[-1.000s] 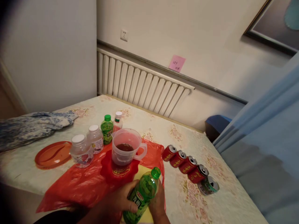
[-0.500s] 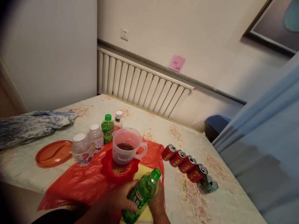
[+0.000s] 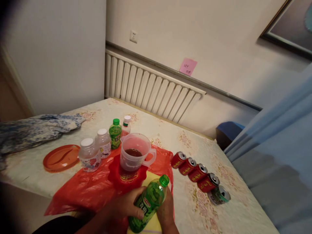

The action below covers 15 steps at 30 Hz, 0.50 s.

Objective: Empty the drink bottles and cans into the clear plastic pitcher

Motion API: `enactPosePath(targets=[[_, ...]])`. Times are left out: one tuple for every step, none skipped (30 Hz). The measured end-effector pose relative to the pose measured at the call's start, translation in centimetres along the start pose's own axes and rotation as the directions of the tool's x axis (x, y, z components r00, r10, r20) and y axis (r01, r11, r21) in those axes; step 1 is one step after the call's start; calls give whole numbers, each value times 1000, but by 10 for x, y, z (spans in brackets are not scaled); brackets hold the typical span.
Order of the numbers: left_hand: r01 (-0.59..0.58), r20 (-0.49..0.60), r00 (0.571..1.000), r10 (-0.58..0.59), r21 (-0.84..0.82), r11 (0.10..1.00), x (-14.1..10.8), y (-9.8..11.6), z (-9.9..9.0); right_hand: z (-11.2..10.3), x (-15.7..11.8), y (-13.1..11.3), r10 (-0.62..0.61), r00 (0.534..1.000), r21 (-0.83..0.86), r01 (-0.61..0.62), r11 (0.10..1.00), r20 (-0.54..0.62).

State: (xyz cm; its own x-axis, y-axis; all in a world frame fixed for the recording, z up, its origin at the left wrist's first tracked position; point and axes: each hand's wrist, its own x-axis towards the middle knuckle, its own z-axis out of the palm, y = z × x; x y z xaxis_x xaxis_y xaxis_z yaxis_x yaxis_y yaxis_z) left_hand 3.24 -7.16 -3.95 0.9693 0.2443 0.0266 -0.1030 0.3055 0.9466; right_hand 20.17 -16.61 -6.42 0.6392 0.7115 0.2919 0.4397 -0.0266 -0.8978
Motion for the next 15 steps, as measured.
enactPosePath(targets=[[-1,-1,1000,1,-9,1000,0,0,0,0,0,-1,12,1000,5,-12,1000,6],[-2,0,1000,2,-19,1000,-1,1,0,1,0,-2,13,1000,2,-13,1000,10],[-1,1,1000,1,-24,1000,-1,1,0,1,0,-2,5,1000,-8,-5,1000,10],[0,0,1000,0,-22,1000,-1,0,-1,1,1,-2,-7,1000,-24,7,1000,11],[1,-1,1000,-1,-13,1000,-1,-1,-2,1,1,-2,-20,1000,-45,21,999,12],[1,-1,1000,-1,-1,1000,-1,-2,-3,1,1,-1,-33,999,-68,34,997,12],[5,-1,1000,-5,13,1000,-1,-3,-4,0,1,0,-44,999,-91,45,995,12],[8,0,1000,-8,29,1000,-1,-5,-5,0,1,1,-50,999,-110,52,993,16],[7,0,1000,-7,45,999,-1,-6,-6,0,1,2,-51,999,-124,53,991,20],[5,0,1000,-5,56,998,-1,-8,-7,-1,0,3,-48,999,-133,51,990,25],[5,1,1000,-6,66,998,-1,-9,-8,-1,0,5,-45,999,-138,48,989,28],[6,2,1000,-6,80,997,-1,-9,-8,-1,-1,6,-44,999,-140,48,989,31],[6,4,1000,-7,95,995,-1,-10,-9,-2,-2,8,-48,998,-142,52,989,34],[4,13,1000,-6,117,993,-2,-10,-9,-2,-2,10,-54,998,-144,59,988,36],[3,30,1000,-7,146,989,-2,-10,-10,-3,-3,12,-62,997,-147,67,987,40]])
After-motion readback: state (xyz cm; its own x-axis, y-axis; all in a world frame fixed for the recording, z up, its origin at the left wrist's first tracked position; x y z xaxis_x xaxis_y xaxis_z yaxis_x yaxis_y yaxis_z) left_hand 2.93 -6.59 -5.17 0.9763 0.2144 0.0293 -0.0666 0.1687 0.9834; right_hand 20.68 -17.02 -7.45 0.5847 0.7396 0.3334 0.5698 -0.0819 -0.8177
